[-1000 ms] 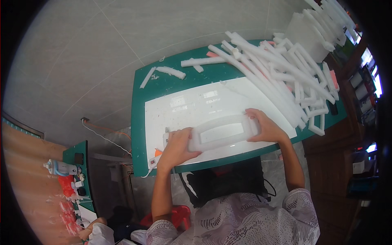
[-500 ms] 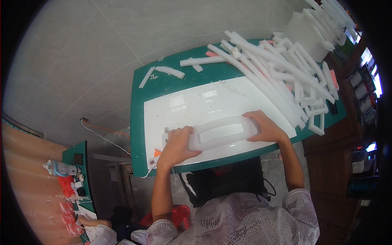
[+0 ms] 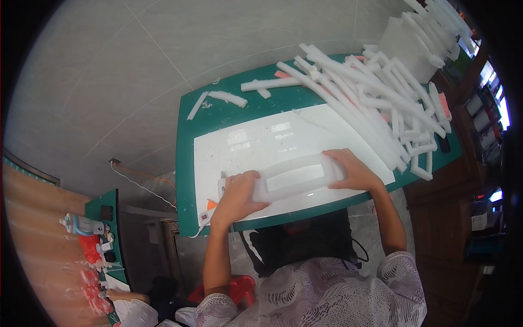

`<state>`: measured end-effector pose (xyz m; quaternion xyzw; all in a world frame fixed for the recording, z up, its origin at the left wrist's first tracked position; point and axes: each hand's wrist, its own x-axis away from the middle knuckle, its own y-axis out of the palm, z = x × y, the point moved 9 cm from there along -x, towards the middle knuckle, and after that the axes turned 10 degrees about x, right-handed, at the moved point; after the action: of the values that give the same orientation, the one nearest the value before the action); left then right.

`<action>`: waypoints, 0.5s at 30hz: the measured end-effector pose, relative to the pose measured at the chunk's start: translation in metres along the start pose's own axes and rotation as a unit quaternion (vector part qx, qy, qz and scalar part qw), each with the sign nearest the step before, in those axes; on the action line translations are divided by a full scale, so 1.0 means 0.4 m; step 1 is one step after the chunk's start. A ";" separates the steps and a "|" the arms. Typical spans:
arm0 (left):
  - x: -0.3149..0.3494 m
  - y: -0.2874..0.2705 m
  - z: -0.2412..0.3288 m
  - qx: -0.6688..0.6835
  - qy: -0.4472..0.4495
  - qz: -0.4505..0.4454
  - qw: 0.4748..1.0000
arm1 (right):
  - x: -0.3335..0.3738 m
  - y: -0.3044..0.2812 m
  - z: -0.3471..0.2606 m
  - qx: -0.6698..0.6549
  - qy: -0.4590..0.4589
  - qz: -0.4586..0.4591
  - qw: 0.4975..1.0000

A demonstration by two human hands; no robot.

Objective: Gluing rectangular foam pieces together using a hot glue gun to assemble a structure.

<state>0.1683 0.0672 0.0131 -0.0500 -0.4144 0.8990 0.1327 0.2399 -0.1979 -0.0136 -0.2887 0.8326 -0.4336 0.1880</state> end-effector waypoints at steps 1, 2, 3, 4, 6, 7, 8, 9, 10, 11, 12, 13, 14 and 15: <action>0.004 -0.001 0.004 -0.005 0.012 0.008 1.000 | 0.000 0.001 0.000 0.004 -0.010 0.006 1.000; 0.007 -0.004 0.010 -0.010 0.024 0.017 1.000 | -0.001 0.000 -0.003 0.007 -0.020 0.011 1.000; 0.008 -0.005 0.013 -0.010 0.024 0.018 1.000 | 0.000 -0.002 -0.005 0.007 -0.021 0.011 1.000; 0.010 -0.008 0.017 -0.008 0.029 0.023 0.999 | -0.001 0.000 -0.005 -0.006 -0.006 0.001 1.000; 0.013 -0.010 0.017 -0.005 0.033 0.029 0.999 | -0.003 0.001 -0.005 -0.019 0.007 -0.009 1.000; 0.014 -0.008 0.016 -0.002 0.039 0.030 0.999 | -0.001 0.002 -0.004 -0.018 0.011 -0.014 1.000; 0.015 -0.007 0.018 0.001 0.046 0.031 0.998 | -0.001 0.003 -0.002 -0.017 0.016 -0.018 1.000; 0.016 -0.006 0.019 0.001 0.046 0.031 0.998 | 0.000 0.002 -0.003 -0.016 0.016 -0.018 1.000; 0.017 -0.008 0.023 0.001 0.039 0.026 0.999 | -0.001 0.000 -0.006 -0.018 0.014 -0.018 1.000; 0.017 -0.008 0.024 0.001 0.032 0.022 0.999 | -0.001 -0.001 -0.008 -0.019 0.012 -0.018 1.000; 0.017 -0.007 0.022 0.000 0.032 0.022 0.999 | 0.000 -0.003 -0.009 -0.019 0.012 -0.017 1.000; 0.017 -0.007 0.019 -0.010 0.032 0.027 0.999 | 0.002 -0.004 -0.013 -0.015 0.009 -0.017 1.000; 0.017 -0.009 0.018 -0.021 0.031 0.033 0.999 | 0.004 -0.004 -0.015 -0.011 0.006 -0.016 1.000; 0.017 -0.010 0.020 -0.021 0.031 0.033 0.999 | 0.004 -0.004 -0.016 -0.011 0.006 -0.016 1.000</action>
<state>0.1609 0.0659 0.0215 -0.0944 -0.4273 0.8918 0.1149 0.2357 -0.1957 -0.0090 -0.3016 0.8336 -0.4291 0.1731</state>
